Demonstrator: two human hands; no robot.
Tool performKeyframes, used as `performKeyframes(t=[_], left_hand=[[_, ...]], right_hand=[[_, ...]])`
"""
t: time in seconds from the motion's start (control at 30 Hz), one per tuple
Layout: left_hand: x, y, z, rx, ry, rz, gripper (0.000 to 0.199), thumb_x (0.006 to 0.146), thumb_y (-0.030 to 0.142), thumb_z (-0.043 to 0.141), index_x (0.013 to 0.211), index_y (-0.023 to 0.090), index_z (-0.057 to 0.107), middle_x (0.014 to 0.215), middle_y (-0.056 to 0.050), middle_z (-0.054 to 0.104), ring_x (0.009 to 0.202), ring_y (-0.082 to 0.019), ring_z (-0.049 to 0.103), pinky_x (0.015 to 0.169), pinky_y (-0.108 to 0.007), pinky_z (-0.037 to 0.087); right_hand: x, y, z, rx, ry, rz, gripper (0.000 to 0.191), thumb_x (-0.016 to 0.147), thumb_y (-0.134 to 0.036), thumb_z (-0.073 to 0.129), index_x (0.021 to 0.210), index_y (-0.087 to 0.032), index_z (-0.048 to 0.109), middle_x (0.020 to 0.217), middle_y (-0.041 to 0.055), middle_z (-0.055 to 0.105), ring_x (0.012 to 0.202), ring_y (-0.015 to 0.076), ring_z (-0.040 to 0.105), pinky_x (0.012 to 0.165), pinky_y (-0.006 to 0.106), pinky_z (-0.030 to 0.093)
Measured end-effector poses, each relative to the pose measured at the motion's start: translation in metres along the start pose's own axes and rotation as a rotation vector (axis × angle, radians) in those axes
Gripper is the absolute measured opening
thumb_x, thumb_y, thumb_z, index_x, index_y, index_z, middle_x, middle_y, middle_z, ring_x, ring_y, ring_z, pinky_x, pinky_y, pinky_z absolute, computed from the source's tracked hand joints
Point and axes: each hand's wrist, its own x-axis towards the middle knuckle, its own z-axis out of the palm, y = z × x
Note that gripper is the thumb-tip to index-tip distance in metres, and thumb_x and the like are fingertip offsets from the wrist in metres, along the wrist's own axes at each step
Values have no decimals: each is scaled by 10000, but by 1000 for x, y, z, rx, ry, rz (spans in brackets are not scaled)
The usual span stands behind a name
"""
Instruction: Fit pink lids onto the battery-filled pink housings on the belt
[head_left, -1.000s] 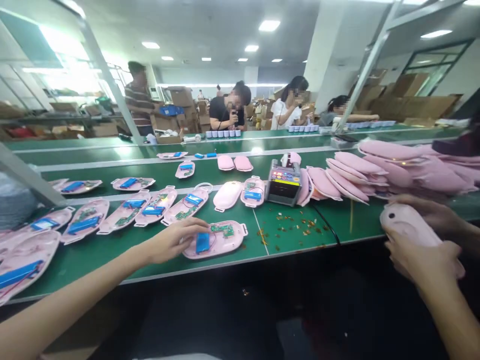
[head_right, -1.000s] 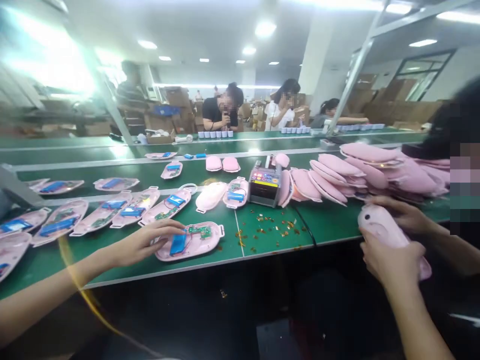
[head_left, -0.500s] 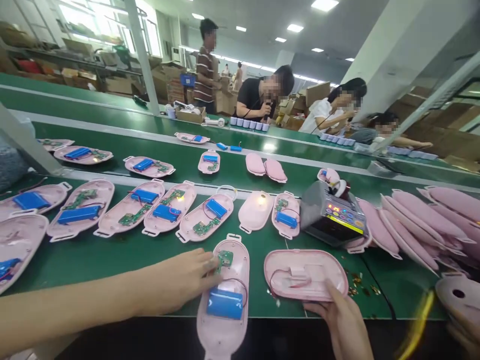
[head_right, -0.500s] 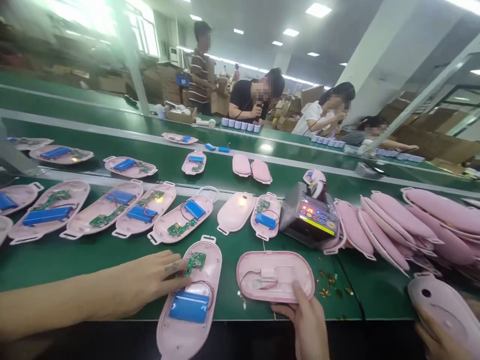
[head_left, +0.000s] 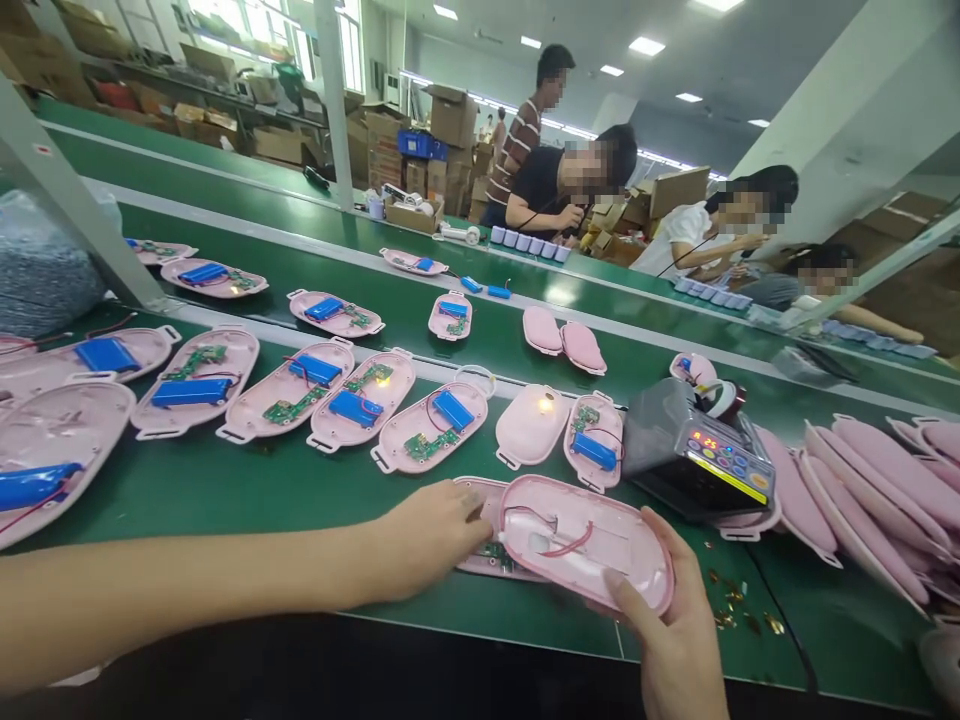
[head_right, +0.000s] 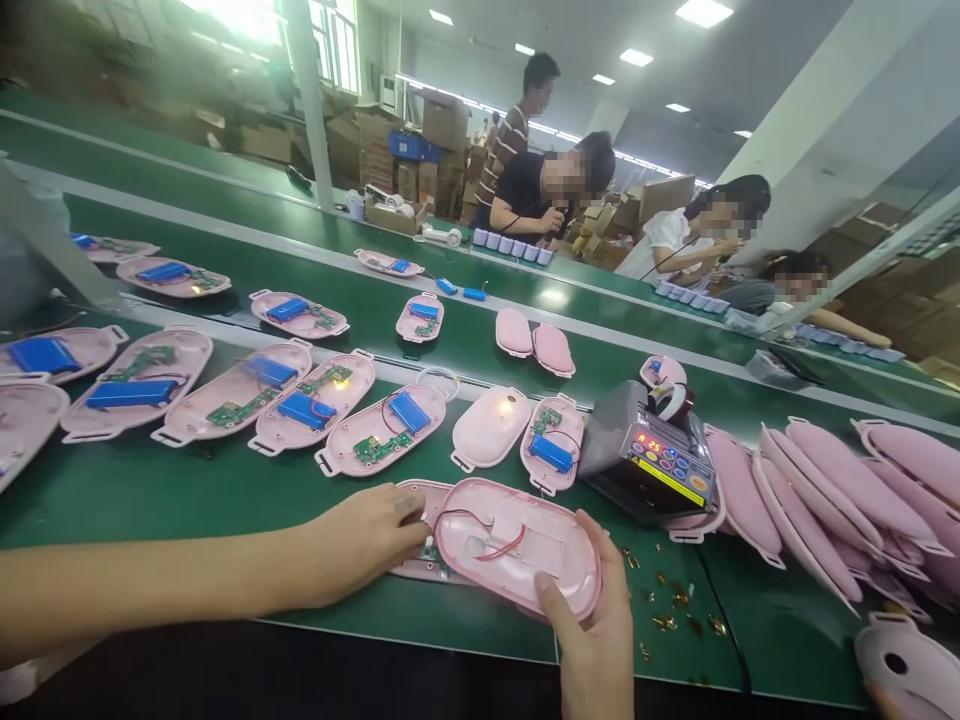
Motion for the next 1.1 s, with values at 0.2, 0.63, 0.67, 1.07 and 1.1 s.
performKeyframes(t=[0.2,0.63,0.67,1.07,1.1], left_hand=[[5,-17,1,-318,65,-41,116,956,142,512,870,170,583,898,-46,607,797,-169,568,701,-260,427],[9,-9,-1,-486,552,-317,176,992,233,457,939,183,617,966,-67,583,884,-170,577,786,-312,525],[10,-8,0,-427,621,-315,181,992,234,469,941,189,636,1025,-81,562,942,-181,571,833,-333,531],[14,-14,13,-840,826,-463,36,907,213,610,928,190,593,1040,-73,710,951,-187,685,819,-325,568],[15,-15,12,-948,822,-513,130,883,236,650,971,194,565,1003,-62,718,909,-182,695,790,-315,570]], right_hand=[[15,15,-5,134,75,138,817,534,-502,866,1233,-211,559,1181,101,646,952,259,661,676,301,580],[24,-13,38,-133,85,-512,468,747,-421,771,1137,-184,665,1148,97,669,994,240,634,867,366,524],[22,-15,43,-107,91,-572,427,744,-385,782,1104,-185,670,1112,87,675,951,220,638,834,340,527],[30,-18,52,5,-3,-427,412,696,-353,834,1037,-195,664,1054,53,653,936,189,615,781,292,522],[31,-20,55,26,-7,-404,425,693,-350,837,1048,-198,661,1053,50,653,932,183,615,779,287,521]])
